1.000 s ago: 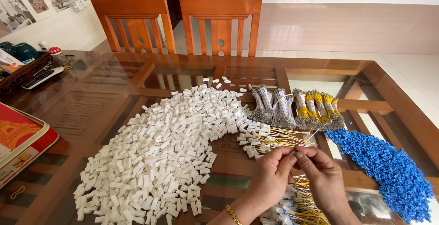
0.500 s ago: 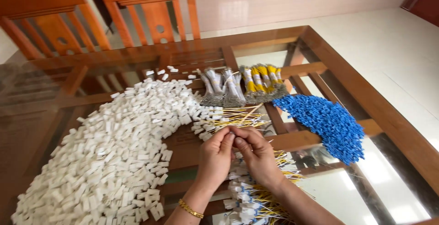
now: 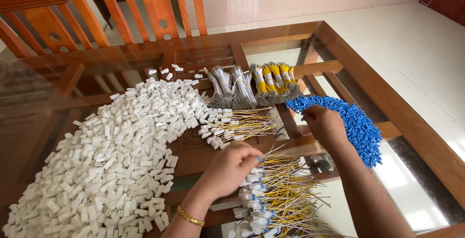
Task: Manually assemble electrical wire connectors by inserting metal terminals and wires into white plastic housings.
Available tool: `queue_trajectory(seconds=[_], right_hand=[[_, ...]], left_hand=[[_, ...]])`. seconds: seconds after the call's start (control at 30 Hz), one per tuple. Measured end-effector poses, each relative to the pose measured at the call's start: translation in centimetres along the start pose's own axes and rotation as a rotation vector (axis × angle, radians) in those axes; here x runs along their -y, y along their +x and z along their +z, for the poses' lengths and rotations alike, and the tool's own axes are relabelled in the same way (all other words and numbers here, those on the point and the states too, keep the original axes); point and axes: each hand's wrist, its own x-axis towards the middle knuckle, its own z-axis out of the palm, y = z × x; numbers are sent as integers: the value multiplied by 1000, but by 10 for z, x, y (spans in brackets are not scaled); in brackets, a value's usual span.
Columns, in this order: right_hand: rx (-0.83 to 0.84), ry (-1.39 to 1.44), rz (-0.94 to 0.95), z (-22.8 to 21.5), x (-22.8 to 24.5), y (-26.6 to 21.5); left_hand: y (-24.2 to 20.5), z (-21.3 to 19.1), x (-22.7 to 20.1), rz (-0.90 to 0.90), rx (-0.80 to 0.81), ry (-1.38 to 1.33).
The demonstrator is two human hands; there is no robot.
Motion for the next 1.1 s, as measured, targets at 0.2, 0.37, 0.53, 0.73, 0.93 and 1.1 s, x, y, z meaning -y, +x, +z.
queue_trajectory(seconds=[0.2,0.37,0.53,0.73,0.93,1.1], right_hand=[[-26,-272,-62,40,-33,22],[-125,-447,-208,67,-67,36],[-231,-416,-333,63,-71,30],[-112,56,-71,15,-19,-14],[-100,632,-202,-20,38,-55],[-27,854,-258,-19,55,-64]], left_hand=[[-7,8,6,-24,163,253],[-1,-18,39,-111,-195,163],[23,-31,91,-201,-422,395],[27,-20,108,-314,-190,544],[25,-6,107,-166,-302,593],[42,23,124,-18,-293,688]])
